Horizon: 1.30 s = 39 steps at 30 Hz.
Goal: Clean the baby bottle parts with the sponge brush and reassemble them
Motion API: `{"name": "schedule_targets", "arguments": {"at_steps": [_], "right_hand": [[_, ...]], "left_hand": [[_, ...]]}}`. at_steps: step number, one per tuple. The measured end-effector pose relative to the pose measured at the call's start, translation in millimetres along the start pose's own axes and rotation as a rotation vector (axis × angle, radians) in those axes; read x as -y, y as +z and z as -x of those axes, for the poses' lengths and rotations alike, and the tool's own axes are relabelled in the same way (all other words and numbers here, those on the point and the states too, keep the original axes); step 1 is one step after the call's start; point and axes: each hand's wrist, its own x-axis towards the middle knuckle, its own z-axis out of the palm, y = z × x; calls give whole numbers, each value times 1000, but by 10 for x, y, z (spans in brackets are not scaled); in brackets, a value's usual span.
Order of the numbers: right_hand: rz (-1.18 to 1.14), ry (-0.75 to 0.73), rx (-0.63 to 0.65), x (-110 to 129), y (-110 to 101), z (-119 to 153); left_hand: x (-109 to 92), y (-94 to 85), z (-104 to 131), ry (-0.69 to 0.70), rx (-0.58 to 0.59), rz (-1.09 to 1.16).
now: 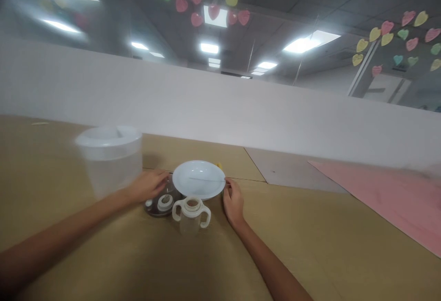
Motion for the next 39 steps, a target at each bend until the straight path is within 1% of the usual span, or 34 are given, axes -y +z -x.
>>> {"name": "schedule_targets", "arguments": {"at_steps": [2,4,7,11,14,17,23,24,26,28,30,32,33,34,36,39], "right_hand": [[4,-24,-16,10,-8,3],[8,-31,-33,30,-18,5],[23,-40,-46,68,-29,14],[65,-81,-46,99,-30,35],[84,-116,-47,100,-26,45],[99,-150,-54,105,-23,49],[89,-215,-98,154,-23,64],[82,-220,-107,162,-23,69],[63,-230,-120,175,-22,77],[47,-242,-125,184,-19,86],[41,-256,-131,187,-13,94],[38,-277,-130,180,-5,101],[35,-287,-124,173,-2,104],[30,-292,-118,162,1,108],[17,-286,-100,137,1,117],[20,-274,-82,118,-5,127]], "left_hand": [[-3,3,-8,-58,18,-53],[-11,16,-12,-114,65,-114],[-26,77,-4,-159,141,-162],[-37,179,8,-230,211,-65],[-36,195,7,-288,229,51],[-28,148,2,-285,181,99],[29,-42,-33,-261,133,-13],[39,-82,-41,-261,106,-18],[47,-167,-52,-248,14,8],[37,-250,-59,-209,-110,118],[5,-314,-64,-150,-229,308],[-46,-339,-73,-94,-317,513],[-76,-335,-79,-67,-339,601],[-110,-320,-87,-40,-346,678],[-183,-264,-103,17,-322,791],[-292,-168,-112,95,-255,852]]}}
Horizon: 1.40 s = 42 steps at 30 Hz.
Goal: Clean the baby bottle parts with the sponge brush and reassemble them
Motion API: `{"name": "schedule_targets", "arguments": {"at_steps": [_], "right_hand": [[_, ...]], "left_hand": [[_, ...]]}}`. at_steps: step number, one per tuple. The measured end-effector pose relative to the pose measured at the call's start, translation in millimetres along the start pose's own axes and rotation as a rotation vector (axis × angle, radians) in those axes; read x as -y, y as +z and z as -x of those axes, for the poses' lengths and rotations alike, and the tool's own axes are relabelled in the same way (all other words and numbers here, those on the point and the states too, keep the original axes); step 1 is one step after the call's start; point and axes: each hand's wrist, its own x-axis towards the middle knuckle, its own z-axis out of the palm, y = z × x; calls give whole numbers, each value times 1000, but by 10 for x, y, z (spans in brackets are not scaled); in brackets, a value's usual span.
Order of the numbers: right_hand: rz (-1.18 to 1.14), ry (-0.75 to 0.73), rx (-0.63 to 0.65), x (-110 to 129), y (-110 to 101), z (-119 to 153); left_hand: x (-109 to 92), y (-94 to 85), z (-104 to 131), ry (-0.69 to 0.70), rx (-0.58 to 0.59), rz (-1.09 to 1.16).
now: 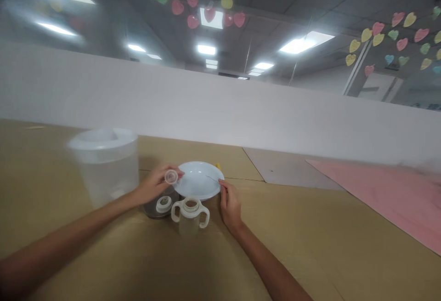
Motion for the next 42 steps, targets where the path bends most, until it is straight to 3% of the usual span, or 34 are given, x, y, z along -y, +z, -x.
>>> {"name": "schedule_targets", "arguments": {"at_steps": [5,9,10,13,16,18,30,36,42], "right_hand": [[-42,-49,-97,164,-9,-39],[-141,-354,-251,525,-99,-77],[-149,-469,-211,637,-141,-81],[-113,-834,69,970,-275,-75],[-57,-1062,133,1214,-346,-44],[-42,-1128,129,1297,-344,-20],[-97,-1232,74,1343,-219,49],[-52,-1189,143,1343,-219,45],[-36,-1057,183,1354,-201,9]], "left_hand": [[-54,136,44,-19,130,-79],[-88,182,51,-55,144,-120],[-88,192,50,-53,145,-128],[-75,214,46,-43,144,-137],[-58,225,50,-39,136,-139],[-44,230,55,-32,132,-144],[-13,249,66,-3,137,-152],[-67,232,80,4,166,-168],[-45,237,76,23,163,-114]]}}
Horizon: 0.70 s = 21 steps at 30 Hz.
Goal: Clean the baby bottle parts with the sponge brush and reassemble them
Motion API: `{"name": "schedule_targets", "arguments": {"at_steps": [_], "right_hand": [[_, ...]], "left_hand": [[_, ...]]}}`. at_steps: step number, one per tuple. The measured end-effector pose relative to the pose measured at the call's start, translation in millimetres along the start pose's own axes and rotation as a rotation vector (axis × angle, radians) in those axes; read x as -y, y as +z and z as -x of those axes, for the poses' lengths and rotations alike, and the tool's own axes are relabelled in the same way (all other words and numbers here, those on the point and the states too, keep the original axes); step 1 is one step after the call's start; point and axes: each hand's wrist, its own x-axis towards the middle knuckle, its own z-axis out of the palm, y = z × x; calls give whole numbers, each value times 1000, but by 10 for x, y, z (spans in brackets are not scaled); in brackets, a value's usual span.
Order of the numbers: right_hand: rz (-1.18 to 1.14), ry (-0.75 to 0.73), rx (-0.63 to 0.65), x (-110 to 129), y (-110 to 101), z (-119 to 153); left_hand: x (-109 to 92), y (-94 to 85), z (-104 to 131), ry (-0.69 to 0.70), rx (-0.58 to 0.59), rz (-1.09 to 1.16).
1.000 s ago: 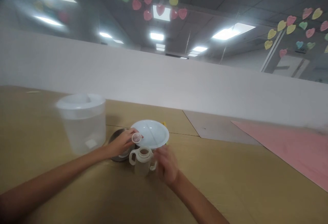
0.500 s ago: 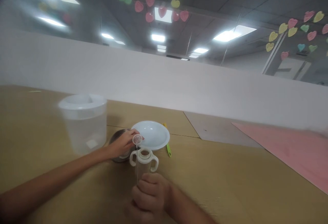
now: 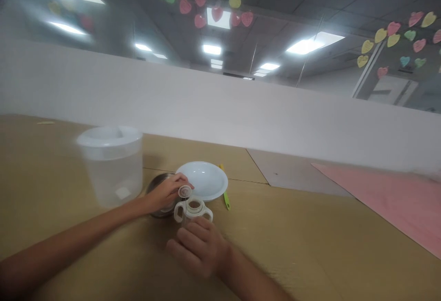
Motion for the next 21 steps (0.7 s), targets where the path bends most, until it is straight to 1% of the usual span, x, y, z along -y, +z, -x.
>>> {"name": "schedule_targets", "arguments": {"at_steps": [5,14,18,21], "right_hand": [[-36,83,0,-38,16,-27],[-78,233,66,-85,28,11],[-91,256,60,-100,41,9],[-69,239,80,-105,55,7]], "left_hand": [[12,8,-14,11,20,-46],[-1,11,-13,12,-15,-36],[-38,-7,-14,32,-17,-21],[-74,-14,-13,58,-36,-18]]}}
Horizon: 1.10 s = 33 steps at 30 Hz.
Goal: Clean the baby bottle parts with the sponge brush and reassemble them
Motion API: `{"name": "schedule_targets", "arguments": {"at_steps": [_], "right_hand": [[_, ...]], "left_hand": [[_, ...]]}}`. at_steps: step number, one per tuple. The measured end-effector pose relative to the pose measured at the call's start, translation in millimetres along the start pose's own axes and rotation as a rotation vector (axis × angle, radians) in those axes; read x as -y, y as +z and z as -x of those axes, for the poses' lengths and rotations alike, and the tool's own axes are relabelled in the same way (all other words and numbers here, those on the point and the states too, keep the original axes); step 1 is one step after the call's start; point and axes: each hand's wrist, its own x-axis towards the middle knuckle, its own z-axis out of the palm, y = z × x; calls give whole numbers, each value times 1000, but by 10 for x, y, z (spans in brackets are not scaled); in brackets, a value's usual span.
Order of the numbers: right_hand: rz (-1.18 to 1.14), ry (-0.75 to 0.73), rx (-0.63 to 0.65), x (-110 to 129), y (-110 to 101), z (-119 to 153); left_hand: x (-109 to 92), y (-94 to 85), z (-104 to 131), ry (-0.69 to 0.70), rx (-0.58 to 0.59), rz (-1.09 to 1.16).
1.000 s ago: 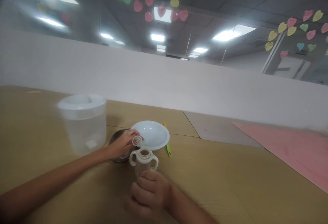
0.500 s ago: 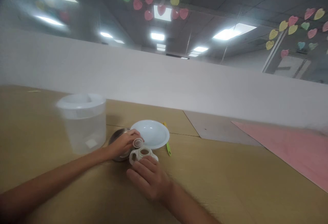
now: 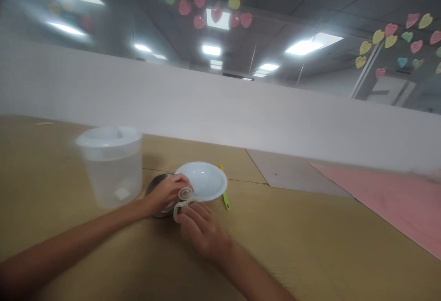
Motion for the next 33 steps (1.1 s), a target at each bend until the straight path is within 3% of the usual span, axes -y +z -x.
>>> {"name": "schedule_targets", "arguments": {"at_steps": [11,16,24,33], "right_hand": [[231,-3,-49,17,28,-29],[223,6,-18,-31,34,37],[3,-92,-19,49,-55,42],[-61,-145,-11,306,-152,-55]], "left_hand": [[-200,-42,20,95,-41,-51],[-292,-72,47,147,-29,-106],[-98,-84,-9,245,-130,-167],[5,-122,-36,167,-74,-38]]}}
